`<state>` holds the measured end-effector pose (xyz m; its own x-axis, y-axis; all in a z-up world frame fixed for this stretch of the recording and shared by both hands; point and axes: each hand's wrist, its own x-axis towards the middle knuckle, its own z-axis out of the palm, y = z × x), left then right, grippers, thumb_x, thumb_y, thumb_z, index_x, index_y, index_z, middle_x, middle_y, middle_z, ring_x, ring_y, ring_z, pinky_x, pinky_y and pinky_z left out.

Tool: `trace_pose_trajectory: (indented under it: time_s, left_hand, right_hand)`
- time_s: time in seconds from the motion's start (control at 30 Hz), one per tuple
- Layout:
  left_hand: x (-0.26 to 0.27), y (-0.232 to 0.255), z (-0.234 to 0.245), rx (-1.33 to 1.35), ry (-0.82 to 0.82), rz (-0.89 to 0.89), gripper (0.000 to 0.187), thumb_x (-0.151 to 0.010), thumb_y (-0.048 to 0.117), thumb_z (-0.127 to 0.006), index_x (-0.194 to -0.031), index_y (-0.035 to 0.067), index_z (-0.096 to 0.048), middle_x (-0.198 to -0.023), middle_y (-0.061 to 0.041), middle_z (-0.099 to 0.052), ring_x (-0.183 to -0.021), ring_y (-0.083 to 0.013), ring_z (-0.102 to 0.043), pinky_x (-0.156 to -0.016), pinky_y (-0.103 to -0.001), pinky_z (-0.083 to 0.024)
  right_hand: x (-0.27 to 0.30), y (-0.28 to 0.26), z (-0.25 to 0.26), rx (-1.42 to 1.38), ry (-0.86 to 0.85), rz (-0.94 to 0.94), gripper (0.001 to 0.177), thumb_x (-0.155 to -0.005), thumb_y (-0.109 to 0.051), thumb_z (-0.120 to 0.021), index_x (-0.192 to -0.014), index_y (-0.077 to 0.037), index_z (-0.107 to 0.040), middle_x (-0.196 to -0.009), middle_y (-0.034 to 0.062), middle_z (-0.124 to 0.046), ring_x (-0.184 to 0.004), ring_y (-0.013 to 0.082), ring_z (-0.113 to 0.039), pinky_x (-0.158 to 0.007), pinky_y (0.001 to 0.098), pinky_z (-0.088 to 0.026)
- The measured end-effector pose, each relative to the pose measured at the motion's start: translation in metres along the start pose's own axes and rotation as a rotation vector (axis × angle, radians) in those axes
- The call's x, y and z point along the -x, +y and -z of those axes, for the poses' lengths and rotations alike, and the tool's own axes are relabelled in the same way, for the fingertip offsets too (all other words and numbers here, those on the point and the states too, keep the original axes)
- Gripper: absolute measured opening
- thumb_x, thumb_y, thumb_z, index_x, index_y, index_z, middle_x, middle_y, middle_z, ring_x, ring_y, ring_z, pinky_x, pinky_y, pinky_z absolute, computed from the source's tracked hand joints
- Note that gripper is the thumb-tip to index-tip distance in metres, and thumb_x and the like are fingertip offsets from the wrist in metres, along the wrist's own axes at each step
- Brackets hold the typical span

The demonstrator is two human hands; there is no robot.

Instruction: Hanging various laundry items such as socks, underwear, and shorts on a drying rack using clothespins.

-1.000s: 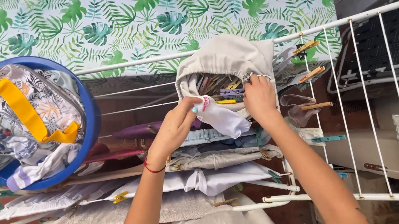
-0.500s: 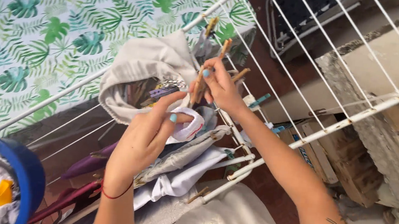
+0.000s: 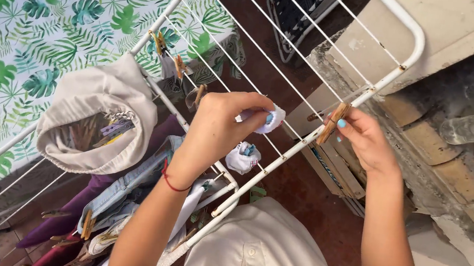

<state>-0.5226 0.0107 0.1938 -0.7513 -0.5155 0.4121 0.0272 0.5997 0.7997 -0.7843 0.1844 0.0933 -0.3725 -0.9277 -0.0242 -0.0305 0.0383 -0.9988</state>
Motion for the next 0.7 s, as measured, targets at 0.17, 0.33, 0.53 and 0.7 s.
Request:
trace_pose_trajectory:
  time_s: [0.17, 0.33, 0.53, 0.7]
  left_hand:
    - [-0.012, -0.032, -0.060, 0.002, 0.047, -0.030, 0.015, -0.079, -0.005, -0.074, -0.091, 0.005, -0.073, -0.077, -0.009, -0.064, -0.072, -0.0218, -0.068, -0.065, -0.030, -0.055]
    - [-0.020, -0.007, -0.067, 0.051, 0.110, -0.087, 0.015, -0.079, -0.005, -0.074, -0.090, 0.005, -0.073, -0.086, -0.009, -0.056, -0.079, -0.0246, -0.062, -0.070, -0.035, -0.056]
    - [0.000, -0.035, -0.078, -0.016, 0.032, -0.058, 0.020, -0.078, -0.008, -0.072, -0.093, 0.005, -0.071, -0.093, -0.011, -0.064, -0.084, -0.0292, -0.068, -0.073, -0.038, -0.057]
    - [0.014, -0.054, -0.073, -0.083, -0.005, 0.020, 0.024, -0.084, -0.009, -0.065, -0.101, 0.007, -0.069, -0.092, -0.010, -0.068, -0.084, -0.0303, -0.071, -0.074, -0.036, -0.058]
  right_hand:
    - [0.017, 0.019, 0.027, -0.179, 0.056, -0.038, 0.026, -0.108, -0.024, -0.037, -0.124, -0.005, -0.045, -0.082, 0.0172, -0.062, -0.072, 0.0253, -0.069, -0.056, 0.0331, -0.059]
    - [0.022, 0.016, 0.041, -0.176, 0.128, -0.014, 0.032, -0.107, -0.027, -0.037, -0.129, -0.005, -0.043, -0.080, 0.0145, -0.051, -0.058, 0.0196, -0.055, -0.040, 0.0271, -0.045]
    - [0.026, 0.023, 0.052, -0.021, 0.115, -0.009, 0.039, -0.101, -0.013, -0.045, -0.139, 0.000, -0.045, -0.099, 0.0100, -0.049, -0.074, 0.0138, -0.048, -0.056, 0.0254, -0.046]
    - [0.036, 0.015, 0.042, 0.162, 0.097, -0.007, 0.053, -0.096, -0.002, -0.053, -0.147, -0.001, -0.043, -0.113, 0.0047, -0.041, -0.082, 0.0100, -0.047, -0.064, 0.0242, -0.051]
